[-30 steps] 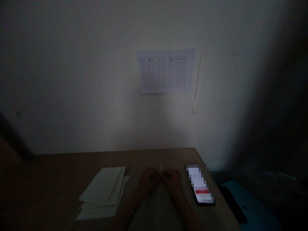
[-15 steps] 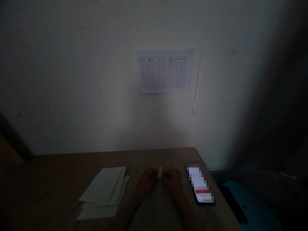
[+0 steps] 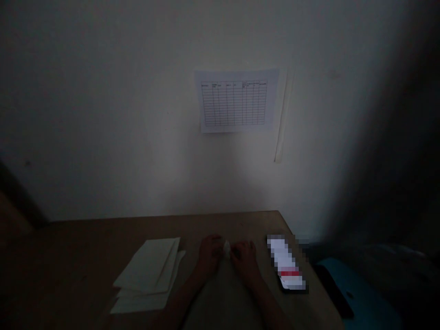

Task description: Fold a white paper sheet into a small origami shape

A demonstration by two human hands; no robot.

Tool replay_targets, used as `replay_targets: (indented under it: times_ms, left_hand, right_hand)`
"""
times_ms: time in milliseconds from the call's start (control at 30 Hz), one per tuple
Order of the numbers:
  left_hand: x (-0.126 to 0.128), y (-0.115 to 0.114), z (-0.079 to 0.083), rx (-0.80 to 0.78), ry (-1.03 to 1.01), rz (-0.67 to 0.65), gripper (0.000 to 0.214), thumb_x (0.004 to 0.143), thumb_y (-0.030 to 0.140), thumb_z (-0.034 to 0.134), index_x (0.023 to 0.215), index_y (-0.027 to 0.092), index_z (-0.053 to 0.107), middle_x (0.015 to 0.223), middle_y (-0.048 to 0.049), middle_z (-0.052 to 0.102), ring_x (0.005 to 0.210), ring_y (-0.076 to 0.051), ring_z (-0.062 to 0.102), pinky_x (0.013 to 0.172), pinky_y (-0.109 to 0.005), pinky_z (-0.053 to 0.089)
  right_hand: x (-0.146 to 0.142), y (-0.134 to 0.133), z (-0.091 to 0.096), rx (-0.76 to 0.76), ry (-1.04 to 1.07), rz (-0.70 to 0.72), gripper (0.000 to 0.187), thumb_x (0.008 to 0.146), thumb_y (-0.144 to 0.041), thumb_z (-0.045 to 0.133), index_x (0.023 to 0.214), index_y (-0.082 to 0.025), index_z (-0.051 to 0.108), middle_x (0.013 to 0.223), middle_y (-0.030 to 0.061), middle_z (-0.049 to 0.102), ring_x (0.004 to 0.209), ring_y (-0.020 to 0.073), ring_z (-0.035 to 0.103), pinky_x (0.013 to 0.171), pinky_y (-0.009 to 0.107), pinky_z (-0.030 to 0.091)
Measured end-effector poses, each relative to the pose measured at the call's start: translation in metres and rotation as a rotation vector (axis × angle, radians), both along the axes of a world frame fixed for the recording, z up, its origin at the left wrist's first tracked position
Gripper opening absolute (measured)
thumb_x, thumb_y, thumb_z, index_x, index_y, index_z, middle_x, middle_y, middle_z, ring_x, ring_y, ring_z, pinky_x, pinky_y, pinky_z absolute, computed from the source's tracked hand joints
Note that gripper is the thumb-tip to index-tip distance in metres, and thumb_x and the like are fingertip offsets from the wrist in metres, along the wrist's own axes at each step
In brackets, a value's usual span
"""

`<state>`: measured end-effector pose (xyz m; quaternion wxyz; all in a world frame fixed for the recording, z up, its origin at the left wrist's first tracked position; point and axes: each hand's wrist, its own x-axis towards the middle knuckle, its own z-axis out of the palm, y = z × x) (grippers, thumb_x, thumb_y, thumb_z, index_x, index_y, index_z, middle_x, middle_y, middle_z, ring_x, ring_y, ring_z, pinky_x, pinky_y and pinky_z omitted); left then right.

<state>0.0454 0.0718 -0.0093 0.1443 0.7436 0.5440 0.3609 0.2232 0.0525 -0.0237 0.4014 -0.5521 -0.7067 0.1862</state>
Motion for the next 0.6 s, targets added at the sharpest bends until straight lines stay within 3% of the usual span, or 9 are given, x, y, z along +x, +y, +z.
replay_targets:
  times_ms: [133, 267, 367, 467, 600]
  left_hand:
    - [-0.0016, 0.0002, 0.0017, 0.014, -0.015, -0.006, 0.02, 0.072, 0.013, 0.067, 0.087, 0.024, 0.076, 0.117, -0.0066, 0.067, 0.111, -0.027, 0.057, 0.098, -0.046, 0.045]
    - [-0.0035, -0.0036, 0.0066, 0.037, -0.06, -0.01, 0.019, 0.076, 0.014, 0.065, 0.088, 0.024, 0.076, 0.113, -0.0064, 0.068, 0.11, -0.025, 0.059, 0.098, -0.044, 0.046]
    - [-0.0029, -0.0064, 0.0084, 0.049, -0.088, -0.013, 0.015, 0.077, 0.019, 0.067, 0.088, 0.025, 0.076, 0.116, -0.0062, 0.066, 0.112, -0.025, 0.058, 0.099, -0.043, 0.046]
    - [-0.0014, -0.0065, 0.0076, 0.035, -0.074, -0.019, 0.014, 0.076, 0.02, 0.069, 0.087, 0.025, 0.076, 0.116, -0.0061, 0.066, 0.111, -0.026, 0.058, 0.099, -0.044, 0.045]
    - [-0.002, -0.0034, 0.0064, 0.07, -0.091, 0.026, 0.013, 0.077, 0.021, 0.068, 0.087, 0.023, 0.076, 0.111, -0.0072, 0.067, 0.108, -0.026, 0.059, 0.098, -0.045, 0.045]
  right_hand:
    - [0.0021, 0.0013, -0.0008, 0.025, 0.024, -0.001, 0.018, 0.085, -0.033, 0.056, 0.092, -0.026, 0.071, 0.098, 0.0038, 0.072, 0.1, 0.0236, 0.062, 0.111, 0.049, 0.026]
    - [0.0059, 0.0044, -0.0016, 0.037, 0.114, 0.027, 0.028, 0.086, -0.037, 0.056, 0.108, -0.026, 0.07, 0.11, 0.0063, 0.071, 0.109, 0.0255, 0.06, 0.104, 0.045, 0.037]
    - [0.0055, 0.0047, -0.0021, 0.031, 0.122, 0.059, 0.034, 0.084, -0.035, 0.058, 0.116, -0.028, 0.068, 0.118, 0.0058, 0.069, 0.115, 0.0263, 0.058, 0.109, 0.05, 0.029]
    - [0.0035, 0.0037, -0.0028, 0.004, 0.101, 0.066, 0.029, 0.082, -0.033, 0.06, 0.109, -0.028, 0.071, 0.111, 0.0052, 0.072, 0.111, 0.0265, 0.06, 0.114, 0.054, 0.018]
    - [0.0047, 0.0047, -0.0036, -0.006, 0.135, 0.005, 0.023, 0.08, -0.039, 0.063, 0.096, -0.025, 0.073, 0.102, 0.0063, 0.073, 0.103, 0.0264, 0.063, 0.111, 0.05, 0.026]
